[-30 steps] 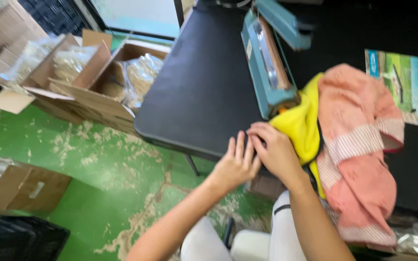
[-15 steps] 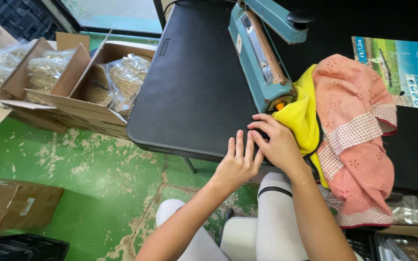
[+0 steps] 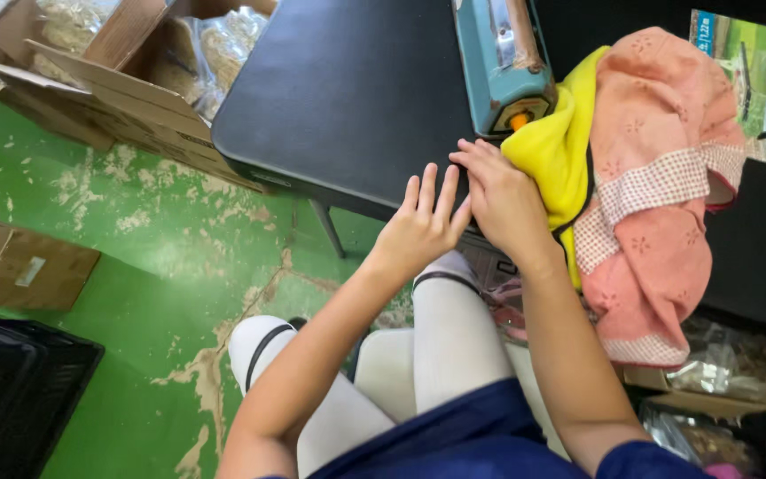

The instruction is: The person sits on a chair and wipes a table surface with a cloth. They then pick up small plastic bags containing dried items from a box and place them into a cloth pouch on their lap, repeating this process for several bags.

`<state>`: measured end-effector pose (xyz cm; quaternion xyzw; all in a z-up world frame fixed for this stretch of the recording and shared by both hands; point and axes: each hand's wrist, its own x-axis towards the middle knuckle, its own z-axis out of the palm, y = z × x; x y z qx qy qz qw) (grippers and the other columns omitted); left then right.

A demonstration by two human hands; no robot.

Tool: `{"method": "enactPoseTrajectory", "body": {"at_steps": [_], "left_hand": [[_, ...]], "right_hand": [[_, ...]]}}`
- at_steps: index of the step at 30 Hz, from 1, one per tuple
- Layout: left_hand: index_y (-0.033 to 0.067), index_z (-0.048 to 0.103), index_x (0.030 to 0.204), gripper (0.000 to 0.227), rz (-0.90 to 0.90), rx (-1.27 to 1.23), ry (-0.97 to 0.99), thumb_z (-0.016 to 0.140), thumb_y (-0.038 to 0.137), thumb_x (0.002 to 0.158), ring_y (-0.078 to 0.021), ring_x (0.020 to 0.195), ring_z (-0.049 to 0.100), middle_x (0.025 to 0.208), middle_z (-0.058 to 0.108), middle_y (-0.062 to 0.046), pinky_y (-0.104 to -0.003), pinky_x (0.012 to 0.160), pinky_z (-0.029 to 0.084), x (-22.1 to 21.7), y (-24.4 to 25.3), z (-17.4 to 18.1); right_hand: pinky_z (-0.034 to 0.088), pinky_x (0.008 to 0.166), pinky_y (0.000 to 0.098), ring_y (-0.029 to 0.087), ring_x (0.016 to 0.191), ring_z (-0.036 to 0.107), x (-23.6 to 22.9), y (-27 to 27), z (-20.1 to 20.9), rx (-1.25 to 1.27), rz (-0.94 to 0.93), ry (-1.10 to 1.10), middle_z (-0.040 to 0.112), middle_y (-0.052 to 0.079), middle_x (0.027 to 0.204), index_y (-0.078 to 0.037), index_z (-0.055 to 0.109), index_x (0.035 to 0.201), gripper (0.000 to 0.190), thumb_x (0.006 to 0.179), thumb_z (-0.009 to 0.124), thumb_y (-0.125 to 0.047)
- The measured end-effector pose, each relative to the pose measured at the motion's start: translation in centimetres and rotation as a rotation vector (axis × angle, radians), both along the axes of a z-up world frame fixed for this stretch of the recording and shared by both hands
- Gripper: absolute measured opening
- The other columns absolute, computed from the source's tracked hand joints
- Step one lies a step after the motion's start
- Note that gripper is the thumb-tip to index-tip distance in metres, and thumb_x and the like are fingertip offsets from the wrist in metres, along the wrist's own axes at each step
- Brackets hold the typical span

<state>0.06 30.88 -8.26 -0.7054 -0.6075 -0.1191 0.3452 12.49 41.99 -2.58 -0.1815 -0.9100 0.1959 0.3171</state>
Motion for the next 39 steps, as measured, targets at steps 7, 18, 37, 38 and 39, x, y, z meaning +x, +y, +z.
{"method": "enactPoseTrajectory", "body": {"at_steps": [7,18,37,38,39], "left_hand": [[0.0211,0.056,0.145,0.055,-0.022,-0.05,-0.178,0.06,0.02,0.091,-0.0367,0.137,0.054,0.151,0.053,-0.017,-0.056,0.111,0.043,-2.8,-1.7,1.2],[0.0233,0.059,0.14,0.04,0.003,-0.452,-0.562,0.05,0.039,0.104,-0.0297,0.152,0.037,0.16,0.046,-0.01,-0.059,0.12,0.028,-14.7,2.3,7.4],[0.0272,0.043,0.153,0.056,0.049,-0.487,-0.489,0.044,0.048,0.101,-0.0319,0.149,0.027,0.162,0.034,-0.011,-0.056,0.117,0.022,-12.8,0.2,7.2],[0.0271,0.043,0.153,0.056,0.059,-0.471,-0.494,0.044,0.049,0.101,-0.0319,0.149,0.028,0.162,0.035,-0.011,-0.056,0.117,0.022,-12.7,0.4,7.3],[0.0278,0.044,0.152,0.056,0.062,-0.457,-0.499,0.044,0.049,0.1,-0.0313,0.149,0.028,0.162,0.035,-0.01,-0.056,0.117,0.022,-12.7,0.5,7.3]], "right_hand": [[0.048,0.108,0.0445,0.038,0.131,0.059,0.1,0.2,-0.8,0.064,-0.03,-0.033,0.065,0.019,0.137,-0.002,0.068,0.123,0.03,0.096,0.055,-0.001],[0.041,0.11,0.0463,0.037,0.134,0.051,-8.7,-1.2,0.1,0.224,-0.146,-0.191,0.055,0.024,0.143,0.007,0.053,0.137,0.055,0.093,0.064,-0.024],[0.035,0.114,0.0471,0.033,0.142,0.044,-7.4,-2.9,1.6,0.26,-0.177,-0.314,0.047,0.021,0.152,0.004,0.045,0.146,0.066,0.096,0.058,-0.038],[0.035,0.114,0.0471,0.033,0.142,0.044,-7.5,-2.6,1.7,0.277,-0.175,-0.31,0.048,0.022,0.152,0.004,0.045,0.146,0.066,0.096,0.058,-0.038],[0.035,0.114,0.047,0.033,0.141,0.045,-7.6,-2.4,1.9,0.291,-0.175,-0.311,0.048,0.022,0.151,0.004,0.045,0.145,0.066,0.096,0.058,-0.038]]}}
